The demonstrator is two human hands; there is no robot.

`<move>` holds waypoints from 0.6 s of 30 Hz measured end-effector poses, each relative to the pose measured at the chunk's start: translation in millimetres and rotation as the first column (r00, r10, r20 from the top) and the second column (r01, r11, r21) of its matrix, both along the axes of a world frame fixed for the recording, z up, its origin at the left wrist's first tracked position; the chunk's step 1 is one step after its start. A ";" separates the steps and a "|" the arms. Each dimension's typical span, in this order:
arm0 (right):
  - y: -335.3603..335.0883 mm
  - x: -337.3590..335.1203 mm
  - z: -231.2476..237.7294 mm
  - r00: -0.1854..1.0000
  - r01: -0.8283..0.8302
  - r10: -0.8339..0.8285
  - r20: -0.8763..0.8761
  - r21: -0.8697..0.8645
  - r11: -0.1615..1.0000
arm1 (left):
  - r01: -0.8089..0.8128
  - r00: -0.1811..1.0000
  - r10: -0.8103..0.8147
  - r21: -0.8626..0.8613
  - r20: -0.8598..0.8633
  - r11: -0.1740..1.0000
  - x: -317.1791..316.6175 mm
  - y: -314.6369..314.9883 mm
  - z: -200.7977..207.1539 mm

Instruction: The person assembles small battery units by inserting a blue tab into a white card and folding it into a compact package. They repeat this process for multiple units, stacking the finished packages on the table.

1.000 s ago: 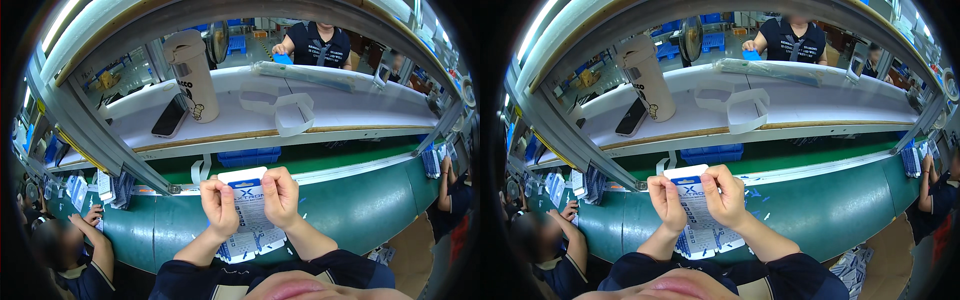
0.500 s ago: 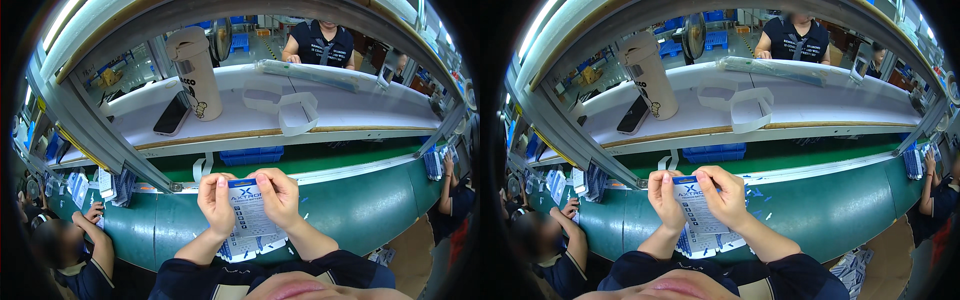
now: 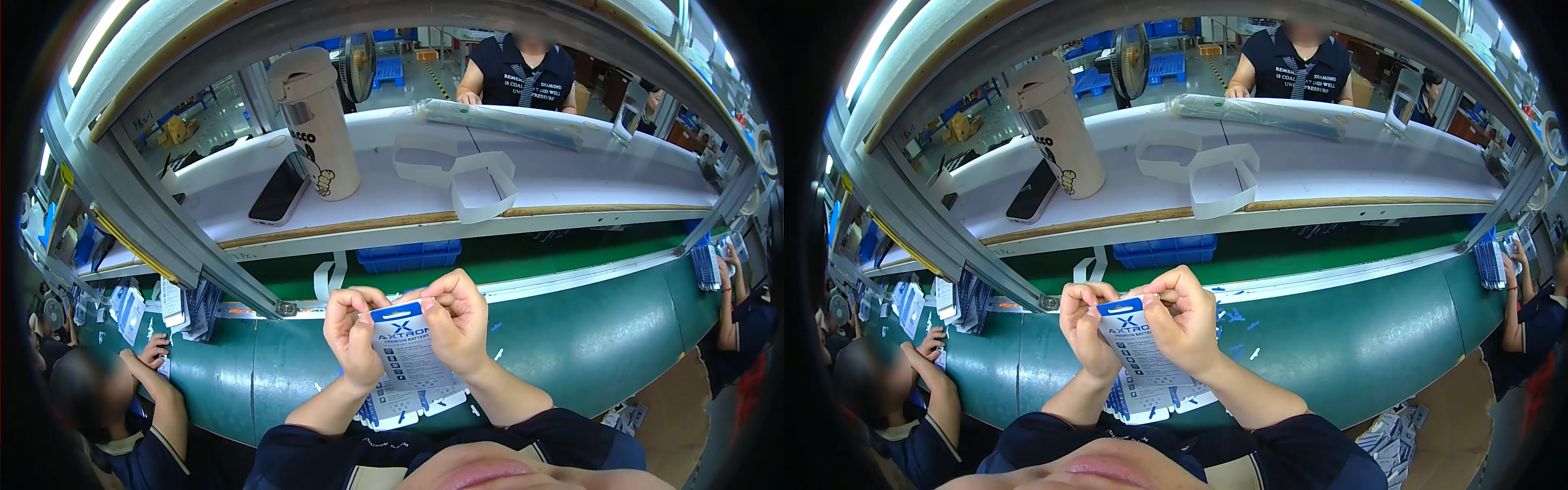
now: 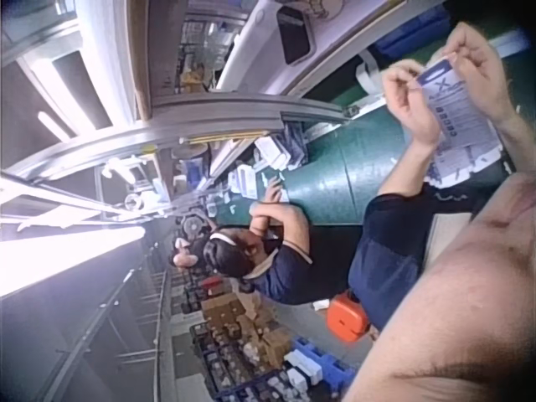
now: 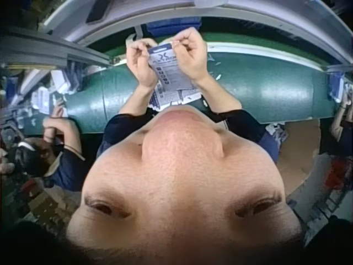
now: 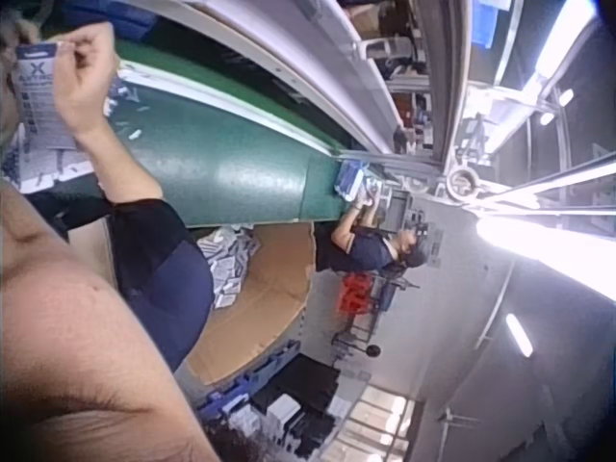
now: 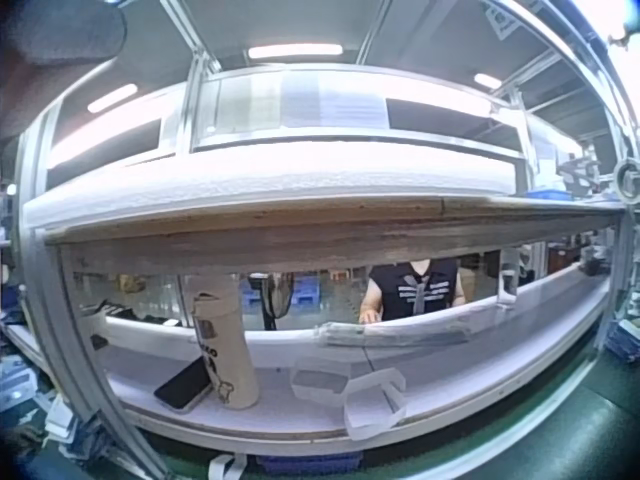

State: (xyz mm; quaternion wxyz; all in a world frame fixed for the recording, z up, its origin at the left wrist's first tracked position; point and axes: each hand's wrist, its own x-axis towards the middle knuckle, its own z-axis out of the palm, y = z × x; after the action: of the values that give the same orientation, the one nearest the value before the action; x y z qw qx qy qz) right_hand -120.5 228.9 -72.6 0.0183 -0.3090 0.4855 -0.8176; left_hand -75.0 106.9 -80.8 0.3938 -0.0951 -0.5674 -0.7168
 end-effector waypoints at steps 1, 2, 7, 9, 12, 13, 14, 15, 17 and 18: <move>-0.3 0.2 0.7 1.000 -0.004 0.004 -0.004 0.014 1.000 | -0.034 0.999 0.033 -0.030 -0.037 0.999 -1.2 0.3 -1.4; -1.1 -0.5 0.4 1.000 -0.015 0.015 0.001 0.002 1.000 | -0.036 0.999 0.036 -0.002 -0.026 0.999 -0.8 1.4 -1.7; -2.9 -3.2 -2.3 0.999 -0.036 0.035 -0.022 -0.047 0.998 | -0.140 0.985 0.122 -0.143 -0.126 0.980 -3.5 -1.3 -6.3; -2.0 -3.6 -2.5 1.000 0.005 -0.005 -0.026 0.003 1.000 | -0.095 0.993 0.087 -0.116 -0.074 0.989 -0.2 -0.5 -4.6; -4.3 -5.7 -1.4 0.998 0.023 -0.025 -0.059 -0.039 0.999 | -0.069 0.998 0.067 -0.117 -0.020 0.991 1.2 0.0 -4.3; -5.1 -6.4 -1.1 0.997 0.021 -0.026 -0.074 -0.071 0.997 | -0.067 0.998 0.067 -0.123 -0.005 0.990 1.2 0.5 -4.6; -4.6 -6.3 -0.5 0.996 0.020 -0.024 -0.085 -0.043 0.999 | -0.082 0.996 0.084 -0.132 0.012 0.988 1.7 2.0 -3.7; -3.0 -6.3 0.5 0.995 0.022 -0.023 -0.097 -0.016 1.000 | -0.094 0.995 0.099 -0.142 0.027 0.985 2.4 4.2 -1.7; 0.6 -8.0 1.0 0.994 0.044 -0.041 -0.099 0.026 0.999 | -0.103 0.993 0.112 -0.202 0.032 0.974 2.7 5.8 -0.5; 2.1 -9.8 1.6 0.994 0.064 -0.061 -0.088 0.034 0.997 | -0.099 0.994 0.107 -0.258 0.020 0.961 3.1 5.3 0.9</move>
State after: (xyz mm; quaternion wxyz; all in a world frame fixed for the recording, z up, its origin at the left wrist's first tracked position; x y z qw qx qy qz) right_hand -130.3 231.0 -71.0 -0.0226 -0.3285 0.5104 -0.7944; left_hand -72.0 112.2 -79.9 0.4052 -0.1034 -0.6663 -0.6174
